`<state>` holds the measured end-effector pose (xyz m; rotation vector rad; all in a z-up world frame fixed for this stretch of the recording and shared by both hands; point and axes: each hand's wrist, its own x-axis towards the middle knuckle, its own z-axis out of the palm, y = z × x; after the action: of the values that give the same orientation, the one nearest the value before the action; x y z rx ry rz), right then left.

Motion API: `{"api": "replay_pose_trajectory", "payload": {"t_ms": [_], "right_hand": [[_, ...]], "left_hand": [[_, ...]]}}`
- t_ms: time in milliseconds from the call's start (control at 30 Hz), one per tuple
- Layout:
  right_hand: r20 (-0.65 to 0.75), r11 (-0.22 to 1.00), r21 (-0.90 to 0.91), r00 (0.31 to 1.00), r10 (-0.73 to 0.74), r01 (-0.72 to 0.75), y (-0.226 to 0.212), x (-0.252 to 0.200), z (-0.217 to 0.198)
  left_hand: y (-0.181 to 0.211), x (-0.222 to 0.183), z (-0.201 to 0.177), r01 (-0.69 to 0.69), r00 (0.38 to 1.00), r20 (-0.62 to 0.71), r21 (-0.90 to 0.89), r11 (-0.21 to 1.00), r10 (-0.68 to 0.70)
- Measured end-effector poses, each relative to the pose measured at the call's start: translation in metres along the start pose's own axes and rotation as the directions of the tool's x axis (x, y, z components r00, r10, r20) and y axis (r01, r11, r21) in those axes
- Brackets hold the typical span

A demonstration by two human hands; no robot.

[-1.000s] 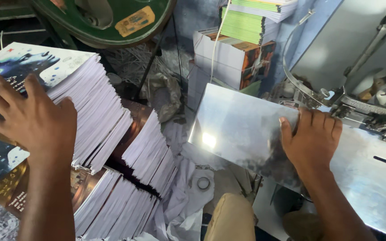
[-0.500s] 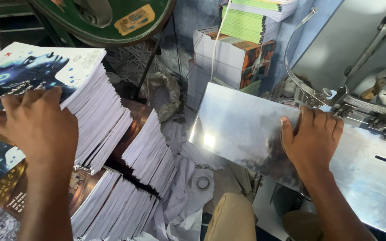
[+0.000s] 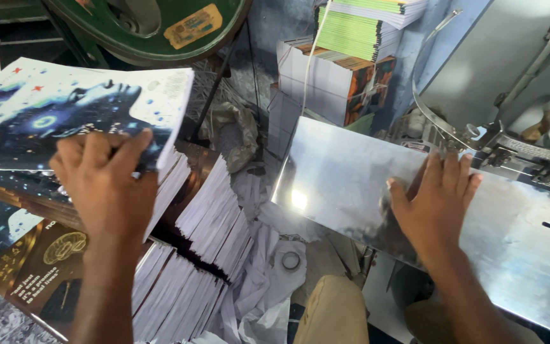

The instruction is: The person picks up a book cover and a stack of pages, aligns them, and feeds them into a binding machine. The person repeats this process for multiple books, stacking the finished items on the right.

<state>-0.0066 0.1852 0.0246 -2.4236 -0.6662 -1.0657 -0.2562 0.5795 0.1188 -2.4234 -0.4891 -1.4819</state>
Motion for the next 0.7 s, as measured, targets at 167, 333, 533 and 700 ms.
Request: {"api": "replay_pose_trajectory", "payload": {"t_ms": [167, 333, 533, 700], "right_hand": [[-0.054, 0.959, 0.260, 0.993, -0.104, 0.114, -0.050, -0.006, 0.004], [0.489, 0.500, 0.774, 0.868, -0.083, -0.388, -0.115, -0.012, -0.003], [0.715, -0.066, 0.603, 0.575, -0.399, -0.795, -0.178, 0.010, 0.000], [0.680, -0.341, 0.379, 0.509, -0.528, -0.860, -0.216, 0.035, 0.001]], "left_hand": [[0.024, -0.003, -0.009, -0.069, 0.996, -0.068, -0.103, 0.992, 0.062], [0.045, -0.005, -0.021, -0.088, 0.996, -0.034, -0.100, 0.991, 0.085], [0.065, -0.009, -0.032, -0.109, 0.994, -0.033, -0.123, 0.986, 0.106], [0.074, -0.010, -0.038, -0.125, 0.992, -0.049, -0.127, 0.984, 0.120]]}}
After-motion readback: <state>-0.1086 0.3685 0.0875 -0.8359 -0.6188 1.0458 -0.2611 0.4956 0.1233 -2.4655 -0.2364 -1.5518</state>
